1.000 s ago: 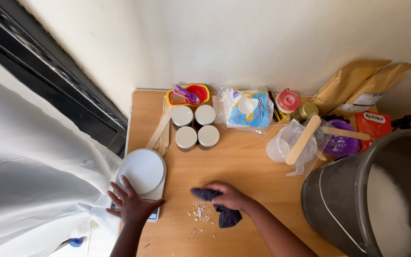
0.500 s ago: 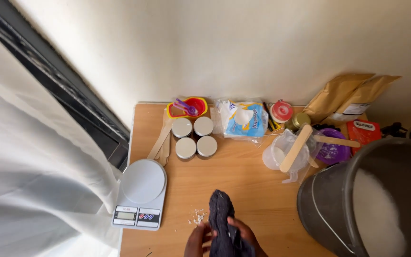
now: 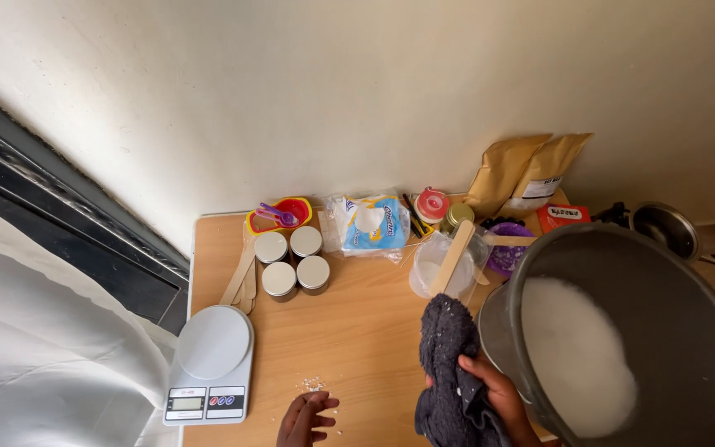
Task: Washing a cleaning cloth in a bucket of soapy water and then wiping down a table surface in a candle studio.
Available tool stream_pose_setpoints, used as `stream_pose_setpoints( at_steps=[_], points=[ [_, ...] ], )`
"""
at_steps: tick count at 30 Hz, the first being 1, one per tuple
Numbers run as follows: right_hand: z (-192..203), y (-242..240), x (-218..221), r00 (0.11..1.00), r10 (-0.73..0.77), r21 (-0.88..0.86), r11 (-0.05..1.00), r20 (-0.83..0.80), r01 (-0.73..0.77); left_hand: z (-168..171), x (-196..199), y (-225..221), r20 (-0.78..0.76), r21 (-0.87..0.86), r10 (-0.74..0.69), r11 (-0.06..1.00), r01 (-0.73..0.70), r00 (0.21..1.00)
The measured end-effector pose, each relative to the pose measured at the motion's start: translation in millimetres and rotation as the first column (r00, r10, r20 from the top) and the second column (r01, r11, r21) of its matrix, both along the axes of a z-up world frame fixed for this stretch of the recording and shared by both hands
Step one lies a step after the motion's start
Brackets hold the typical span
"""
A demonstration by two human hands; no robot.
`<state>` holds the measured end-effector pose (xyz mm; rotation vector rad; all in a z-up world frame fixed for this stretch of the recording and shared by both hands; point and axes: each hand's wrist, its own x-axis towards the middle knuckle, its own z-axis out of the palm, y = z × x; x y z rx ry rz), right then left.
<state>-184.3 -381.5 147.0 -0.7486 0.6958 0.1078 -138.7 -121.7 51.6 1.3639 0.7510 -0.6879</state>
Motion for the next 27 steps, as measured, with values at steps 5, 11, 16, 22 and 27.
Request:
stream_pose_setpoints(
  at_steps=[5, 11, 16, 22, 27],
  points=[
    [52, -27, 2, 0.977, -0.212, -0.092, 0.973, 0.019, 0.213, 57, -6, -68, 0.221, -0.095, 0.009, 0.995, 0.012, 0.975],
    [84, -112, -10, 0.971, -0.217, -0.154, 0.967, -0.101, 0.200, 109, -23, -192, 0.642, -0.216, -0.077, 0.937, 0.276, 0.763],
    [44, -194, -9, 0.970, -0.219, -0.289, 0.940, -0.107, 0.180, 137, -42, -292, 0.841, -0.103, -0.195, 0.858, 0.503, 0.504],
    [-82, -282, 6, 0.980, 0.078, -0.429, 0.891, -0.181, -0.150, 124, -44, -383, 0.664, 0.065, -0.357, 0.903, 0.426, 0.657],
    [-112, -268, -9, 0.860, 0.312, -0.558, 0.661, -0.403, -0.501, 78, -25, -455, 0.104, -0.159, -0.242, 0.953, 0.256, 0.965]
  ],
)
